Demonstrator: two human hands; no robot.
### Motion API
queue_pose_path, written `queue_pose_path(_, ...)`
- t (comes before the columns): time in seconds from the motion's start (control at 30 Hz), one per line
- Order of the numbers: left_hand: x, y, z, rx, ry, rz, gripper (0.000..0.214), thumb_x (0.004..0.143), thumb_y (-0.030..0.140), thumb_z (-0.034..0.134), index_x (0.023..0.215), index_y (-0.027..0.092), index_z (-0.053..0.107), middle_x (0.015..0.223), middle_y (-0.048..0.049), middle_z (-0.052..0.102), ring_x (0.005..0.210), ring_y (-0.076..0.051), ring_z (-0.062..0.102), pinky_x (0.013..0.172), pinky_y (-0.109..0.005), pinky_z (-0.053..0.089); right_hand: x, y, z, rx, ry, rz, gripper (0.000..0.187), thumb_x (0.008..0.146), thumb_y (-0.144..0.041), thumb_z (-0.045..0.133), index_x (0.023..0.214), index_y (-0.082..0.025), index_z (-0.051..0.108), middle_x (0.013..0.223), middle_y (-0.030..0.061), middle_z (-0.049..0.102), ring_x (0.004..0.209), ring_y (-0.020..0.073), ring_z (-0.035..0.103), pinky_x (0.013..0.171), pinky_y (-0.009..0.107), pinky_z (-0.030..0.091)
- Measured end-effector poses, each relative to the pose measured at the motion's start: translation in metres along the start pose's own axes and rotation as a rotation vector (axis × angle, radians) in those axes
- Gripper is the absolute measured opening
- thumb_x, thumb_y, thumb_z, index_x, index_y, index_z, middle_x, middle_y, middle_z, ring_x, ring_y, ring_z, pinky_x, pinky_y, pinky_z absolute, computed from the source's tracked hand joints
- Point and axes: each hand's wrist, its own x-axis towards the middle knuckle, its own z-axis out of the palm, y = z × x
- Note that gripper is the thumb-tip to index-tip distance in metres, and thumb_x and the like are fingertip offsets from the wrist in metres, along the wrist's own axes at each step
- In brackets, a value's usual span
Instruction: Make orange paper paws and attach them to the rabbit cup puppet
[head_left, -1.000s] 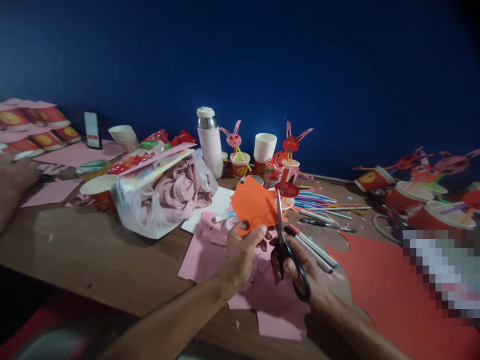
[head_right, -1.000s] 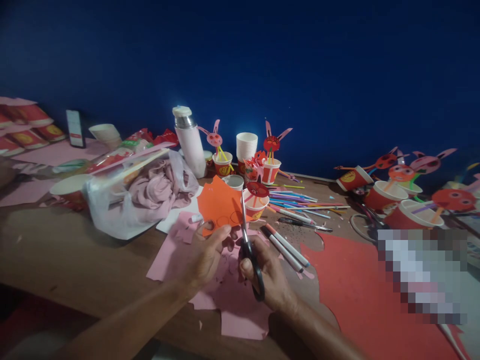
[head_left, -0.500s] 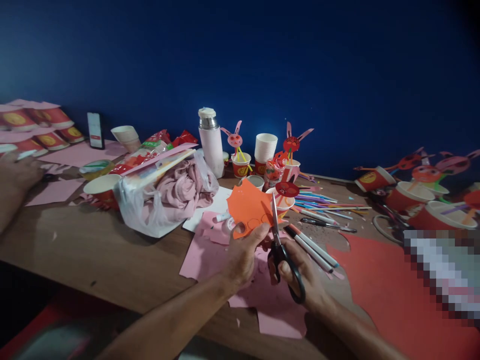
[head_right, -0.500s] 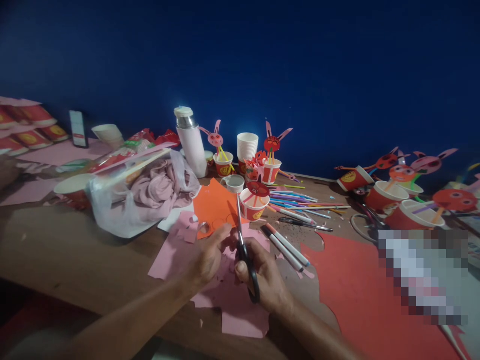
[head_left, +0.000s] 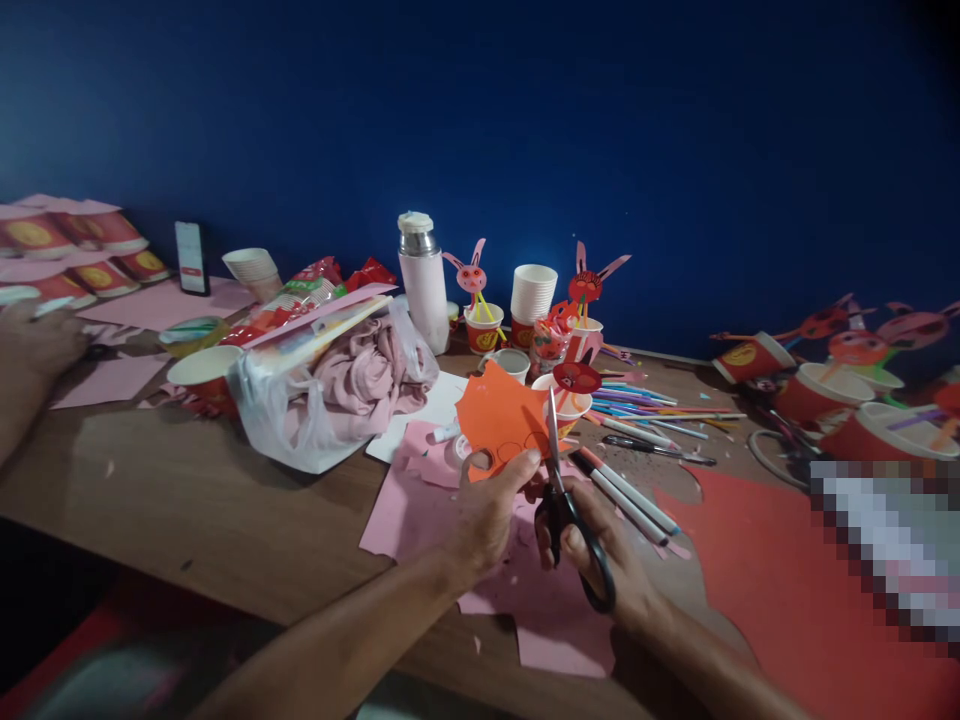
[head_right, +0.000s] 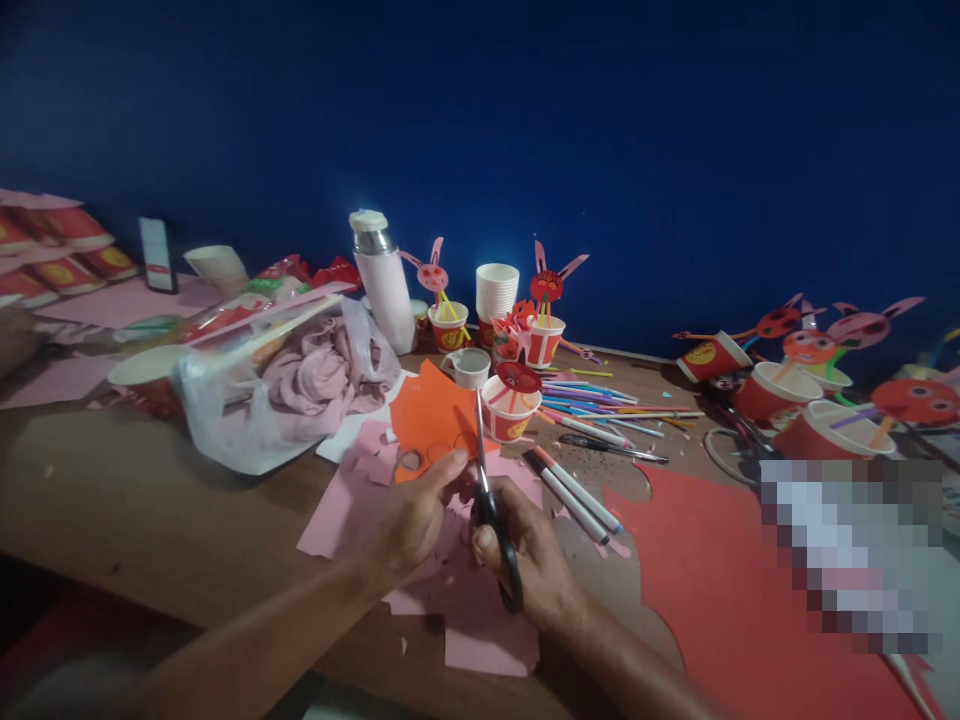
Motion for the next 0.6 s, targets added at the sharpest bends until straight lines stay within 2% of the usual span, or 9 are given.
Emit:
queue_pose_path(0.23, -0.0004, 0.0004, -0.0003, -0.021, -0.064, -0.011, 0.024, 0.063, 0.036, 0.063, 0.063, 0.016, 0.050, 0.057, 0.0015, 0.049, 0.054, -0.011, 0.046, 0.057, -0.026, 0.040, -0.0012, 0.0026, 0.0002, -0.002, 0.001, -0.045, 0.037, 0.081, -0.055, 0.045, 0.092, -0.019, 0.047, 0.065, -0.0014, 0.044, 0.055, 0.0121, 0.045, 0.049, 0.024, 0.039)
queue_pose_path(0.6, 0.0000, 0.0035, 0.0016, -0.034, -0.018, -0.059, 0.024, 0.058, 0.034, 0.065, 0.066, 0.014, 0.055, 0.061, -0.0008, 0.054, 0.057, -0.013, 0.049, 0.059, -0.027, 0.043, -0.0040, 0.0064, -0.0015, 0.032, -0.019, -0.016, 0.039, 0.080, -0.055, 0.046, 0.095, -0.019, 0.047, 0.068, -0.0017, 0.045, 0.054, 0.0102, 0.046, 0.049, 0.022, 0.039)
